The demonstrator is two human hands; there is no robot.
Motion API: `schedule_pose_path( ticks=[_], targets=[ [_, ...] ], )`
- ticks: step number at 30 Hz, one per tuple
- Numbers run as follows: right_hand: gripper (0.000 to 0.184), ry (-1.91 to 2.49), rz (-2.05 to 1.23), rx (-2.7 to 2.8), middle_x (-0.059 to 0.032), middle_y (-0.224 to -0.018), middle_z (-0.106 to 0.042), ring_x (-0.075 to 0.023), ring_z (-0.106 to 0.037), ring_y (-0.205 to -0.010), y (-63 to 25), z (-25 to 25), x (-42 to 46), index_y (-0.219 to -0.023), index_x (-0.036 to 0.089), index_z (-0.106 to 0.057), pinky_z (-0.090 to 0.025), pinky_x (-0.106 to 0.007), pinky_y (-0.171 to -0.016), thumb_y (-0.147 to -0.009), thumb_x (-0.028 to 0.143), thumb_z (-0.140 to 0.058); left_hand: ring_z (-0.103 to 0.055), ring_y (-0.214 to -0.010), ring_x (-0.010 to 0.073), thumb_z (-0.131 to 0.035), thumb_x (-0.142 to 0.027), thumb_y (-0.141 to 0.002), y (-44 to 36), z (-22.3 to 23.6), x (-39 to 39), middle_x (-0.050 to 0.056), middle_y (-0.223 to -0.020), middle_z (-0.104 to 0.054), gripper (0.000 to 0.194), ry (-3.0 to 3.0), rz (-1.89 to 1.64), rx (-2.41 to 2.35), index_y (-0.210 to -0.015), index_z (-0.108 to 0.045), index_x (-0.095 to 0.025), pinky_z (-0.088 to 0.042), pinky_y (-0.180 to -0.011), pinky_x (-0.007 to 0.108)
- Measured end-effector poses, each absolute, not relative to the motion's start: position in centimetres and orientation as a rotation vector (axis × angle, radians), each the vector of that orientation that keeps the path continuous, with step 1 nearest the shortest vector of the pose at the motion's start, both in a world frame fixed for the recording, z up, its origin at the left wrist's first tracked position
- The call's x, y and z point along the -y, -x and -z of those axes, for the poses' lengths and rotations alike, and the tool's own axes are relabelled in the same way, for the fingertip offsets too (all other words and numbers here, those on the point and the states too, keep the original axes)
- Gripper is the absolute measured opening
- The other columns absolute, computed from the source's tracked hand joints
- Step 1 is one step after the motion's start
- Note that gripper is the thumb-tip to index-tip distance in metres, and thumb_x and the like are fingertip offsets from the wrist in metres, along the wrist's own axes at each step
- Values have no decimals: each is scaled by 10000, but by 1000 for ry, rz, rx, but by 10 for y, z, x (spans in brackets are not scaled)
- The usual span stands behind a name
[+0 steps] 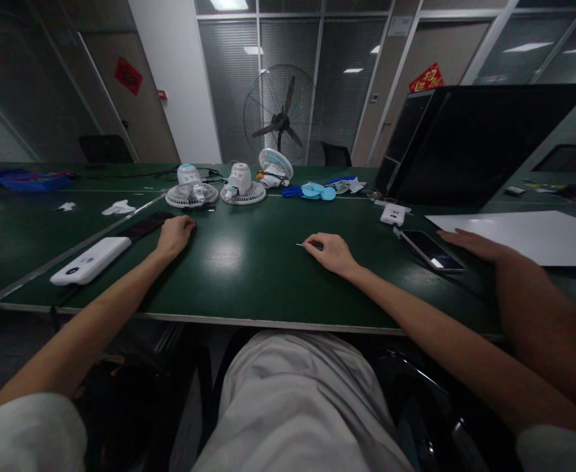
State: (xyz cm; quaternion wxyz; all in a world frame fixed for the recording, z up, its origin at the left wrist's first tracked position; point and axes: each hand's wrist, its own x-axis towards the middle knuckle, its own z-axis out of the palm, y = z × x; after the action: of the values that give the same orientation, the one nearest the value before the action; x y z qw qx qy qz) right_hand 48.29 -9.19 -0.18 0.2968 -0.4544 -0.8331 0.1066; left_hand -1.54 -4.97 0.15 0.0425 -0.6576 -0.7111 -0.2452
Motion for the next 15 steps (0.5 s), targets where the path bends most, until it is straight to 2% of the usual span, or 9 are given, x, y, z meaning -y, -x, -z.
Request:
schedule_pose_path(
  ticks=[4, 10, 15],
  targets=[
    [257, 1190, -269, 2217, -66, -1077, -785, -246, -731, -955, -482, 4, 91, -1087, 241, -788, -561, -390, -851, -1026, 424, -618, -691, -1134, 295, -570, -268, -925, 12, -4, 49, 133, -1221, -753, 283, 2068, 742, 2038, -1042, -812, -180, -485, -1082, 368],
    [270, 1182, -268, 2220, -70, -1080, -784, -248, -734, -952, -482, 2, 92, -1074, 236, -789, -563, -391, -846, -1030, 434, -610, -683, -1154, 300, -568, -282, -940, 3, -8, 53, 122, -1226, -750, 294, 2197, 651, 1954, -1088, -810, -205, -497, -1078, 375],
    [268, 1194, -275, 2223, -67, -1086, -783, -249, -734, -957, -482, 2, 92, -1092, 241, -787, -565, -391, -852, -1032, 432, -610, -682, -1148, 289, -574, -290, -939, 5, -5, 50, 135, -1228, -735, 275, 2238, 698, 1886, -1037, -811, -190, -506, -1064, 362]
  ],
)
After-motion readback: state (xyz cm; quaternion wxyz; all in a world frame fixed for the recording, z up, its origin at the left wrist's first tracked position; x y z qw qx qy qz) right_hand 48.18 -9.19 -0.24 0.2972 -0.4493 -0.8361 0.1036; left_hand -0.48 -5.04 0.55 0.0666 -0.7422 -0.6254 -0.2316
